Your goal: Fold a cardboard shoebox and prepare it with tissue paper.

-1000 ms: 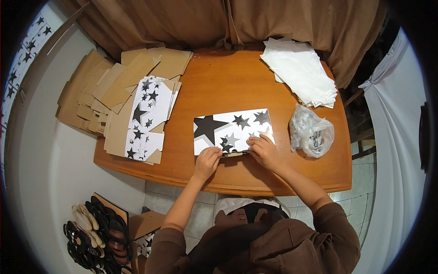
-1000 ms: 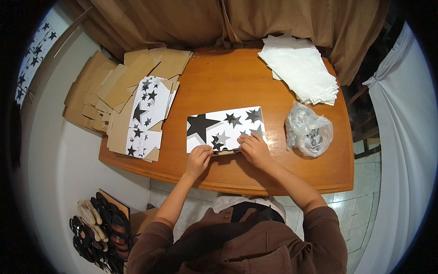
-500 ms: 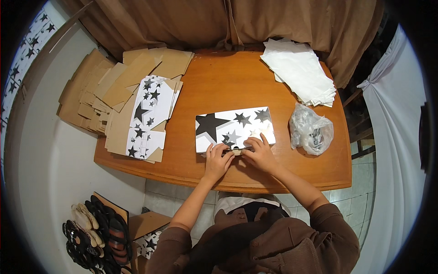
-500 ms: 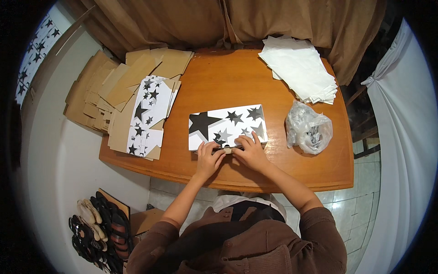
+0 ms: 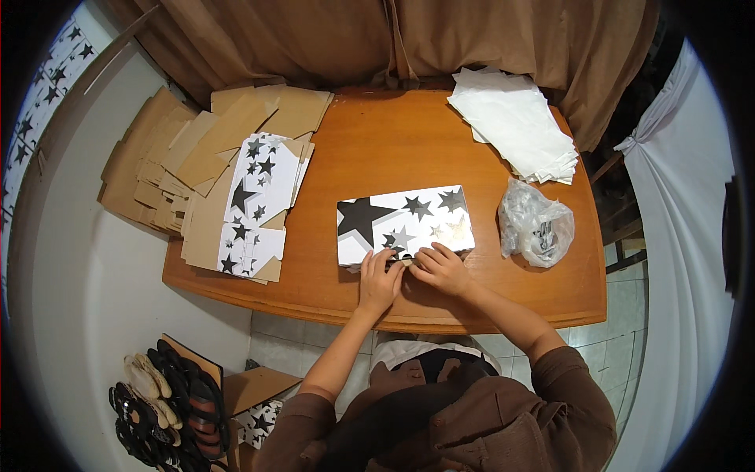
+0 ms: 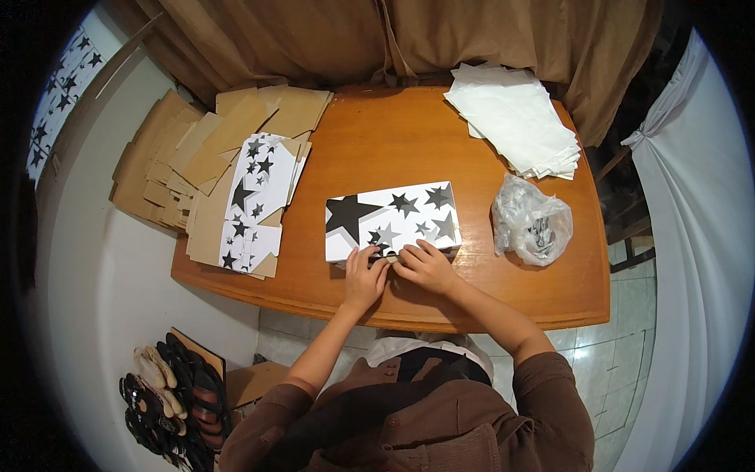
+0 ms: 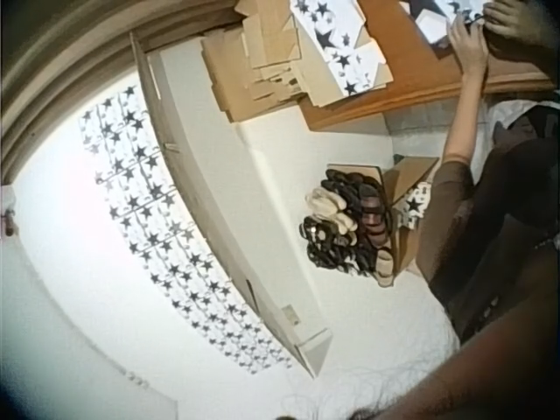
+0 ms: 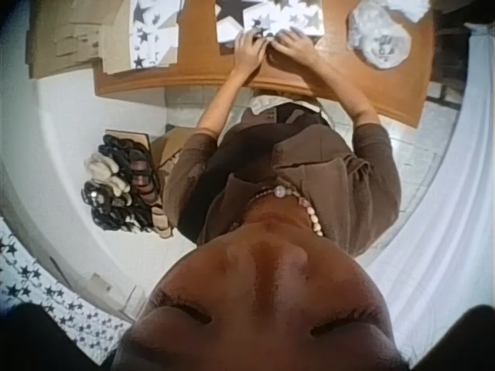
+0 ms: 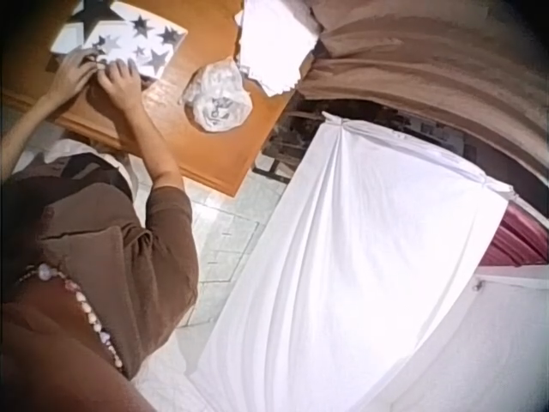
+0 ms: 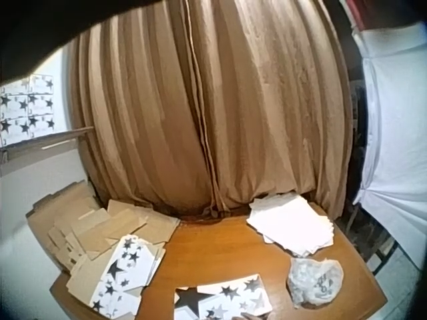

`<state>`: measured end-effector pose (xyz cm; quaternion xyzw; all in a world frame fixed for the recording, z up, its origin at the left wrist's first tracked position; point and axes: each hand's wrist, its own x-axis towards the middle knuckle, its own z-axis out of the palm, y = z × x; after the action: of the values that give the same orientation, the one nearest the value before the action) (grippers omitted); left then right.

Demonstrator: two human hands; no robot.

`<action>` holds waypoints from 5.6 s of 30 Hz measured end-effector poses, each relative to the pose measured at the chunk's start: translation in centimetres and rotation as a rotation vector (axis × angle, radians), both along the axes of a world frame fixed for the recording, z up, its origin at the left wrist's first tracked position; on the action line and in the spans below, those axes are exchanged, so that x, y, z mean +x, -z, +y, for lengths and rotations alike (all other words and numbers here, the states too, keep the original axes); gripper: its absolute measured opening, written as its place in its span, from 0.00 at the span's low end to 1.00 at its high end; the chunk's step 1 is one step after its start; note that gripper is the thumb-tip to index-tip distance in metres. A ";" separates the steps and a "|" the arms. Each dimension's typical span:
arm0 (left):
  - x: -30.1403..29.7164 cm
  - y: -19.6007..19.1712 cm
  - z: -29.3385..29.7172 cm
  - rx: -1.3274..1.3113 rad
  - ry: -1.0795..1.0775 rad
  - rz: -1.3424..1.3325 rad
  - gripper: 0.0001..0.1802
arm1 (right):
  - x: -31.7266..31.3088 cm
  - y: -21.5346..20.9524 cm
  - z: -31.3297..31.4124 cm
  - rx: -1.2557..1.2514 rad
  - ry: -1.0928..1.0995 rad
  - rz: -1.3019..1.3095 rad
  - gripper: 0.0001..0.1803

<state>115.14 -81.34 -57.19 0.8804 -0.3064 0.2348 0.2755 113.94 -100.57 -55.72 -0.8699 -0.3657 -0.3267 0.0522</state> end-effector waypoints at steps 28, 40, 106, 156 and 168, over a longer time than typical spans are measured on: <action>1.4 -1.2 -0.1 0.113 -0.018 -0.020 0.19 | 1.4 -1.1 0.3 0.254 -0.031 0.401 0.08; 6.5 -4.2 -1.2 0.305 0.339 0.217 0.33 | 10.5 -2.2 -3.8 0.206 0.326 0.457 0.19; -0.7 -7.2 -1.2 0.074 0.215 -0.095 0.62 | -5.8 -8.0 -5.3 -0.021 0.246 0.183 0.36; -96.7 -24.5 46.2 0.959 -2.028 -0.101 0.53 | -72.9 -24.3 72.1 0.327 -1.652 -0.418 0.26; -114.4 -35.1 59.8 1.197 -2.046 -0.502 0.44 | -90.5 -38.0 85.1 0.546 -1.618 -0.687 0.31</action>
<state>0.73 -21.51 -22.08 0.6336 0.4261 0.3294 -0.5554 23.48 -15.50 -17.74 -0.1615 -0.7684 -0.5060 0.3570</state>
